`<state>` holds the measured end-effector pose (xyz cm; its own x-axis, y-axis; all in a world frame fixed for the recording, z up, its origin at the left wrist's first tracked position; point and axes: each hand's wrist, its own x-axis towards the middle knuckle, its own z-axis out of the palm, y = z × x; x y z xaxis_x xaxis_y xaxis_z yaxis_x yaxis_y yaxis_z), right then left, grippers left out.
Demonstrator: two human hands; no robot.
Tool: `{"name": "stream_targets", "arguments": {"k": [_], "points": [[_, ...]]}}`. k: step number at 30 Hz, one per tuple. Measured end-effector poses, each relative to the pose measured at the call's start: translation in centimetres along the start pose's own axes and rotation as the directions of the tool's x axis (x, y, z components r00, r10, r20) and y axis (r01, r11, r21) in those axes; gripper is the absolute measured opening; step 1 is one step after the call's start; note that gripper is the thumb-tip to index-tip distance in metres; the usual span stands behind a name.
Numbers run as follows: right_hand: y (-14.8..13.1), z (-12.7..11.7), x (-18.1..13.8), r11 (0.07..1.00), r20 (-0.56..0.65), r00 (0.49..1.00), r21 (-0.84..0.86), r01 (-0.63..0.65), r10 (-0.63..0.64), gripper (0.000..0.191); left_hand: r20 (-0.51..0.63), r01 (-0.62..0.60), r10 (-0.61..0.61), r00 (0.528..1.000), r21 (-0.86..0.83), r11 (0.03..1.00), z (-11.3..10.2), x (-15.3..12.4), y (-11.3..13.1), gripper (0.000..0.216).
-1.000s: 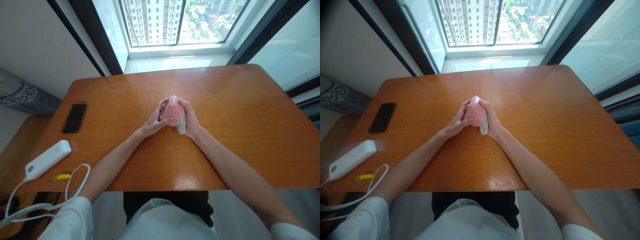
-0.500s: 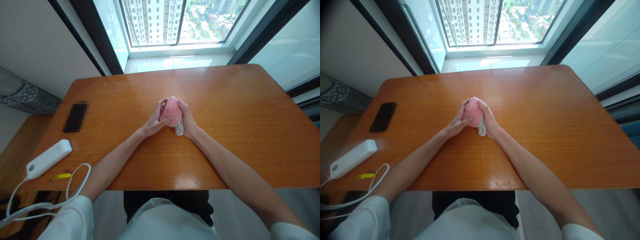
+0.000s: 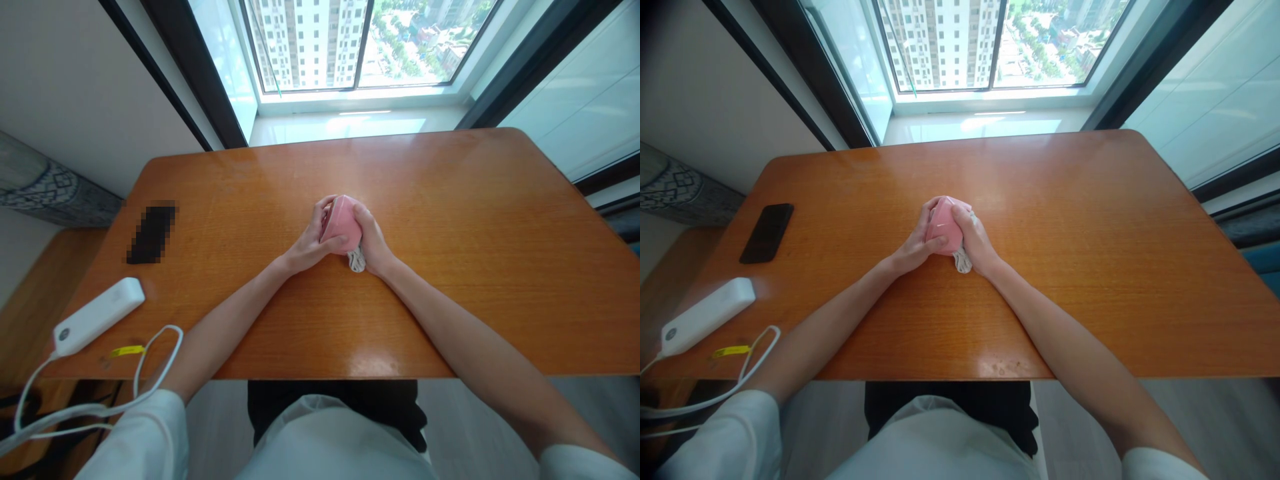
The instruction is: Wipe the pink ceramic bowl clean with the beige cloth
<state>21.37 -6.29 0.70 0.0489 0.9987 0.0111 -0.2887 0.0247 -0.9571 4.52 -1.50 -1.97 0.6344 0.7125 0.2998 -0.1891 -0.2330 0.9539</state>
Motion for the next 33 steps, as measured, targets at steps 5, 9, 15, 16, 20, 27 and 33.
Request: {"name": "stream_targets", "arguments": {"k": [5, 9, 15, 16, 20, 27, 33], "points": [[0.3, -0.3, -0.1, 0.997, 0.009, 0.999, -0.062, 0.042, -0.042, 0.068, 0.012, -0.016, 0.016, 1.0, 0.0, 1.0, 0.0, 0.0, 0.0, 0.098], [0.4, -0.6, -0.2, 0.99, 0.009, 0.998, -0.127, 0.059, -0.058, 0.065, 0.018, -0.014, 0.014, 1.0, -0.012, 1.0, 0.0, 0.0, -0.1, 0.099], [-0.1, -0.7, -0.6, 0.983, 0.014, 0.997, -0.161, 0.083, -0.082, 0.063, 0.025, -0.027, 0.027, 0.999, -0.018, 0.999, 0.1, 0.0, 0.0, 0.099], [-0.2, -0.7, -0.6, 0.982, 0.017, 0.996, -0.167, 0.09, -0.089, 0.064, 0.029, -0.03, 0.03, 0.999, -0.011, 0.999, 0.1, 0.0, -0.1, 0.099], [0.0, -0.8, -0.6, 0.969, 0.023, 0.993, -0.219, 0.119, -0.117, 0.066, 0.05, -0.05, 0.049, 0.998, 0.015, 0.999, 0.0, 0.0, -0.5, 0.102], [0.3, -1.1, -0.8, 0.954, 0.034, 0.986, -0.252, 0.165, -0.162, 0.064, 0.067, -0.083, 0.08, 0.995, 0.046, 0.995, -0.2, 0.1, -1.0, 0.105], [0.3, -1.1, -1.0, 0.933, 0.03, 0.979, -0.299, 0.202, -0.202, 0.067, 0.078, -0.102, 0.099, 0.992, 0.043, 0.994, -0.2, 0.0, -0.9, 0.106]]}}
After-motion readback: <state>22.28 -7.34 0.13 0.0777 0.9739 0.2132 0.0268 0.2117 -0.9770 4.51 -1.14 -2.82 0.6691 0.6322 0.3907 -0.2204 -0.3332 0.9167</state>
